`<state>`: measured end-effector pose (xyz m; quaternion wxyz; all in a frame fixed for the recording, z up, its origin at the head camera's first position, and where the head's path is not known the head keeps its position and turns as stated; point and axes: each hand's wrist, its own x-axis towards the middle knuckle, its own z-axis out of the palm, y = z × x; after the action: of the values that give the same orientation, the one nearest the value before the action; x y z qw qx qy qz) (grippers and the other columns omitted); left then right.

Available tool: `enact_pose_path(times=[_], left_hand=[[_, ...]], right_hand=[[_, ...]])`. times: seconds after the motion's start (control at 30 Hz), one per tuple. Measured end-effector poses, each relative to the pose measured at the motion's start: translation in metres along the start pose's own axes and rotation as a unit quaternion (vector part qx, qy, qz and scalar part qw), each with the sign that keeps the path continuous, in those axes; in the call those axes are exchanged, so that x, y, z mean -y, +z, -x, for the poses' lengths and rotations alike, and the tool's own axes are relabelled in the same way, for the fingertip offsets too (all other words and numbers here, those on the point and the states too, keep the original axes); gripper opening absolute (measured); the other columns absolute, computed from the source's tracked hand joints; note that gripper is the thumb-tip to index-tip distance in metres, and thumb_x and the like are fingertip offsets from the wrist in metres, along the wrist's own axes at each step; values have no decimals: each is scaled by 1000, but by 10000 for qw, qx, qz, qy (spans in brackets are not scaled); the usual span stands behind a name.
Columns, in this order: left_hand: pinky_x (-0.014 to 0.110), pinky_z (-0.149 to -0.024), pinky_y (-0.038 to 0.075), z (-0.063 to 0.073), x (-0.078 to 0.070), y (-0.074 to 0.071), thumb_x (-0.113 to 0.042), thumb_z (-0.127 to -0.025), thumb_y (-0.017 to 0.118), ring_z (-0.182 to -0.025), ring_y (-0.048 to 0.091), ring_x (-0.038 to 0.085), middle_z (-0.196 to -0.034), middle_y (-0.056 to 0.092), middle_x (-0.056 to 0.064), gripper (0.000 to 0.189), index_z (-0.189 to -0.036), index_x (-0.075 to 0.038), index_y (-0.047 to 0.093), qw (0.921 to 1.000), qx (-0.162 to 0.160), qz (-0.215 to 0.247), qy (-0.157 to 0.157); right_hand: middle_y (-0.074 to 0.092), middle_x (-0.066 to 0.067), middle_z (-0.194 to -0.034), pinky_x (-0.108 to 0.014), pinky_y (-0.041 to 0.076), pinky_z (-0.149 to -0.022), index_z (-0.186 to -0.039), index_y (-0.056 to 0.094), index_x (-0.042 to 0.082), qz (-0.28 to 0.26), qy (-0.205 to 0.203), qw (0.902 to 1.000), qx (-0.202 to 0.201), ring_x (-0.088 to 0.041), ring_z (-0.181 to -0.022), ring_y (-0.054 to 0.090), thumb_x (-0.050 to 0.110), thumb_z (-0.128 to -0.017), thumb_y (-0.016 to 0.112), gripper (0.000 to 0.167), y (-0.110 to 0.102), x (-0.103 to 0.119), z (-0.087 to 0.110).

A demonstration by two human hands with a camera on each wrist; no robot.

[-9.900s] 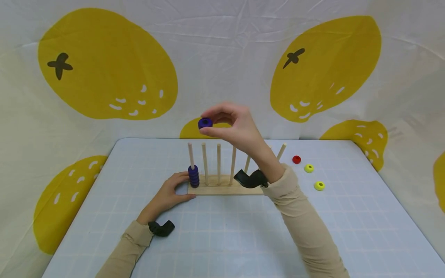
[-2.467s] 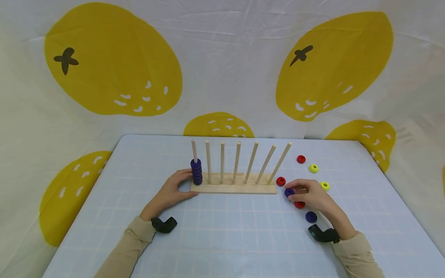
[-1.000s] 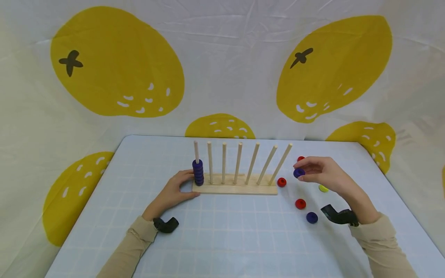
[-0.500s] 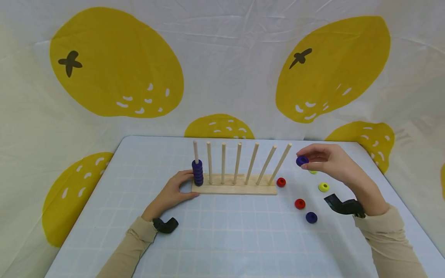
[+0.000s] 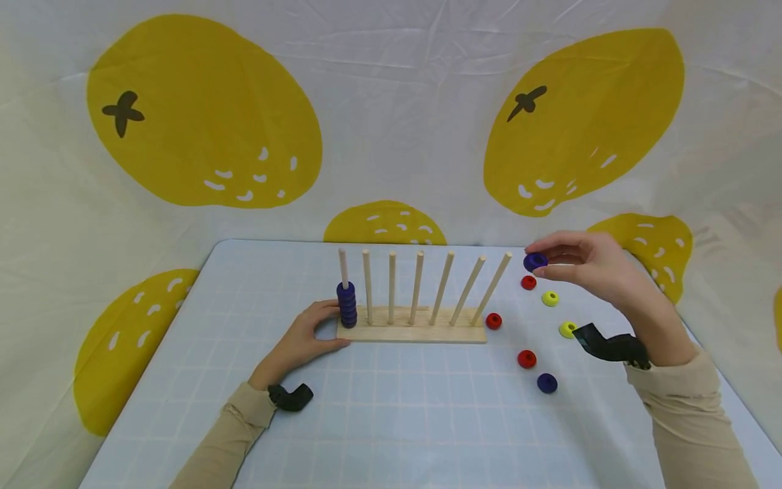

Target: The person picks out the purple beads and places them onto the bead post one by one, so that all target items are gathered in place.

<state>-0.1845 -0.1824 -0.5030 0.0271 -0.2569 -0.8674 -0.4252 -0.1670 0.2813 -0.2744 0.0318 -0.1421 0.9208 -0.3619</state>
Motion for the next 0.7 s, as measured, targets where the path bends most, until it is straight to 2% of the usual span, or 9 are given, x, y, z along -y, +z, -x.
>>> enact_pose_path(times=[0.23, 0.47, 0.7], left_hand=[[50, -112, 37, 0, 1, 0, -24, -78, 87, -133, 47, 28, -141, 55, 7, 58, -130, -8, 64, 10000, 36, 24, -34], [50, -112, 37, 0, 3, 1, -23, -78, 87, -133, 47, 28, -141, 55, 7, 58, -129, -8, 64, 10000, 11, 64, 30], [51, -111, 37, 0, 4, 1, -23, -78, 87, -133, 47, 28, -140, 55, 8, 57, -128, -8, 64, 10000, -12, 63, 76]], right_hand=[[70, -8, -109, -18, 55, -78, -121, 68, 8, -157, 65, 9997, -168, -14, -92, 68, 16, -92, 73, 31, -3, 16, -5], [72, -8, -108, -16, 54, -79, -122, 69, 9, -107, 39, 9998, -176, -14, -92, 68, 17, -91, 74, 32, -8, 33, -12], [71, -11, -109, -17, 55, -79, -122, 69, 6, -216, -279, 9993, -131, -14, -92, 69, 15, -93, 71, 30, -9, 50, -20]])
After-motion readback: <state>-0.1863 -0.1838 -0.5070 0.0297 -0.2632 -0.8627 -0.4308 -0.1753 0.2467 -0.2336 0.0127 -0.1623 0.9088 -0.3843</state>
